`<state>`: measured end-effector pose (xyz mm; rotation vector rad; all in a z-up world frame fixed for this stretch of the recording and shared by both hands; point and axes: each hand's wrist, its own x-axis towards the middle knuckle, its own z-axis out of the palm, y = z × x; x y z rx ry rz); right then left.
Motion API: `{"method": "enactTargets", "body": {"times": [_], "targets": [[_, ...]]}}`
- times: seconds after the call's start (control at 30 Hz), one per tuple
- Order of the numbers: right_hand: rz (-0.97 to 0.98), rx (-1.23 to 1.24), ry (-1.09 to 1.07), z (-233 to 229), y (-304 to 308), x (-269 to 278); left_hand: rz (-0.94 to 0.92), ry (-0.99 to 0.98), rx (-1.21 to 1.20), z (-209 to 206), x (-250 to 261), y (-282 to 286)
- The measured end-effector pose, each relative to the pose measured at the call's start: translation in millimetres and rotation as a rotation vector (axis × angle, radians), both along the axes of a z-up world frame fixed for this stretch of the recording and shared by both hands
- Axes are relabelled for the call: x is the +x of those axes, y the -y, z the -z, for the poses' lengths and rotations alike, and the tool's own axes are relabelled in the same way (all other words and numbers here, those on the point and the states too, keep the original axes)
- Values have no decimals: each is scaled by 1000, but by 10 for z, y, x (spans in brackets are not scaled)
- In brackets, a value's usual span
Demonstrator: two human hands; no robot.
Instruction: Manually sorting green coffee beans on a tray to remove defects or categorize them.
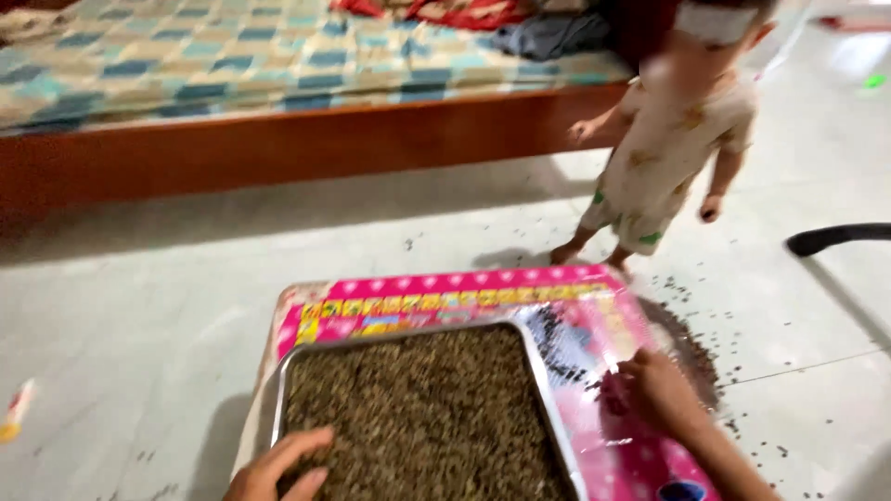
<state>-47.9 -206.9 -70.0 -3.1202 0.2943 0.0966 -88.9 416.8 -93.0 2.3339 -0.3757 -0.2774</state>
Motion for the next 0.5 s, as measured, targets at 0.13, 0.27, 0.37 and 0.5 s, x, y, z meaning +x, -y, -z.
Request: {"method": "enactTargets", "body": {"times": [0.13,0.27,0.37,0.5], "targets": [[-130,86,356,-342,-193,-113,-100,45,-39,-1144,50,550],[-193,206,443,-626,-809,-132,-141,8,124,-1316,231,727],[-309,461,108,-678,-1377,19,-143,86,168,-1299,488,840],[-533,502,114,-639,-2022,241,-16,197,138,-1045,815,954]]}}
